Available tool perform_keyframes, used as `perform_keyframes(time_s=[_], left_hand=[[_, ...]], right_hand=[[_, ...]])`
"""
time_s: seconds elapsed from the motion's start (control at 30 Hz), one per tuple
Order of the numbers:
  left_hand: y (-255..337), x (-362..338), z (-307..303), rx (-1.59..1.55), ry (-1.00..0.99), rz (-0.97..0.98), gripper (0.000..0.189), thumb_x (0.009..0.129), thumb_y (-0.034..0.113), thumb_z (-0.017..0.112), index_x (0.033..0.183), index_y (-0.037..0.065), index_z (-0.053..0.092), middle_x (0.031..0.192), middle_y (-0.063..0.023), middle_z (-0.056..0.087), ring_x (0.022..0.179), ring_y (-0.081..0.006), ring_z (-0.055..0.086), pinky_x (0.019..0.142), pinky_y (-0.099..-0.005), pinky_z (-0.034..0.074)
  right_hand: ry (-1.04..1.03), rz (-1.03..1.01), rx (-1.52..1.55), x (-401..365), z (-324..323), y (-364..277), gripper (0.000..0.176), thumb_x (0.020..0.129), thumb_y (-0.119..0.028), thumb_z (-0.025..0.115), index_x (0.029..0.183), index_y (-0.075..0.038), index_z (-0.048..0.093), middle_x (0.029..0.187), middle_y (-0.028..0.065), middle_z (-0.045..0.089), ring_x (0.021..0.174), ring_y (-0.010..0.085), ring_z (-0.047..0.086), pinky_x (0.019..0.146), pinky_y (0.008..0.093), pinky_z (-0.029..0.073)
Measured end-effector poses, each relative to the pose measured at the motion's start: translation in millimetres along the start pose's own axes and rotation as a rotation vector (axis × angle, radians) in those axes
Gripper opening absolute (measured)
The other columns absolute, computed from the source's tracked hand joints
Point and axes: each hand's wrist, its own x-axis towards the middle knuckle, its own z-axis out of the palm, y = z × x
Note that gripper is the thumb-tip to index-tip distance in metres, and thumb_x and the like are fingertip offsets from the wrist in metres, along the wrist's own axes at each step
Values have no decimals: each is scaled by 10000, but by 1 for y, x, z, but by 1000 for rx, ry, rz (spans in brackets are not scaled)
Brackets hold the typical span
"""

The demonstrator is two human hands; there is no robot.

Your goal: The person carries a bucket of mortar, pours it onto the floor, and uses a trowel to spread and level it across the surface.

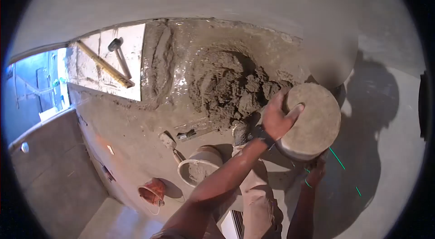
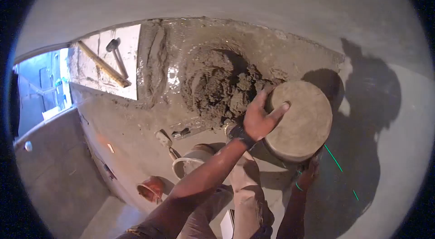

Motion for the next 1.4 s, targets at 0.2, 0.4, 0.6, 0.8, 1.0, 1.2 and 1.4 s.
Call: perform_keyframes(time_s=[0.2,0.4,0.6,0.8,1.0,1.2,1.4], left_hand=[[-21,-106,-106,-733,235,-468,646,849,301,737,1338,-20,464,1279,-159,559,1181,-198,526,1008,-319,406],[-69,-270,-177,-1039,596,-626,806,861,618,572,1404,49,392,1314,-56,529,1218,-197,481,1015,-414,362],[-49,-472,-196,-891,762,-531,718,880,530,623,1364,29,447,1261,-78,545,1098,-169,539,832,-279,434],[1,-574,-184,-831,783,-452,734,876,449,664,1387,-16,415,1294,-150,536,1192,-190,516,1011,-323,412],[34,-592,-215,-1018,859,-356,785,873,408,686,1426,-23,334,1373,-158,476,1225,-212,504,1031,-329,406],[-37,-629,-245,-1271,953,-383,792,870,397,694,1431,-17,317,1335,-115,518,1176,-182,534,984,-295,426],[-214,-701,-287,-1126,1153,-661,495,889,403,667,1270,125,520,1068,-23,599,918,-132,590,710,-294,502]], right_hand=[[-267,-319,-244,-117,0,-116,258,983,-309,505,807,-127,455,643,-45,423,576,69,415,554,248,371],[-996,-429,19,-213,11,-168,306,984,-351,486,959,-53,548,672,-30,438,569,66,430,546,280,467],[-1402,-303,-602,-390,48,-104,668,919,-397,610,1337,87,417,928,63,587,875,144,591,819,299,473],[-1488,-473,-784,-477,23,-65,668,919,-394,622,1338,80,406,906,48,584,825,123,587,759,269,477],[-1725,-492,-806,-549,3,-47,606,899,-353,625,1300,63,443,927,82,604,869,160,605,829,291,474],[-1858,-636,-835,-629,51,17,573,896,-327,655,1260,76,474,971,89,627,872,120,578,791,255,457],[-1619,-449,-680,-723,158,139,452,941,-425,563,1092,-1,602,798,-11,530,726,106,523,711,286,465]])
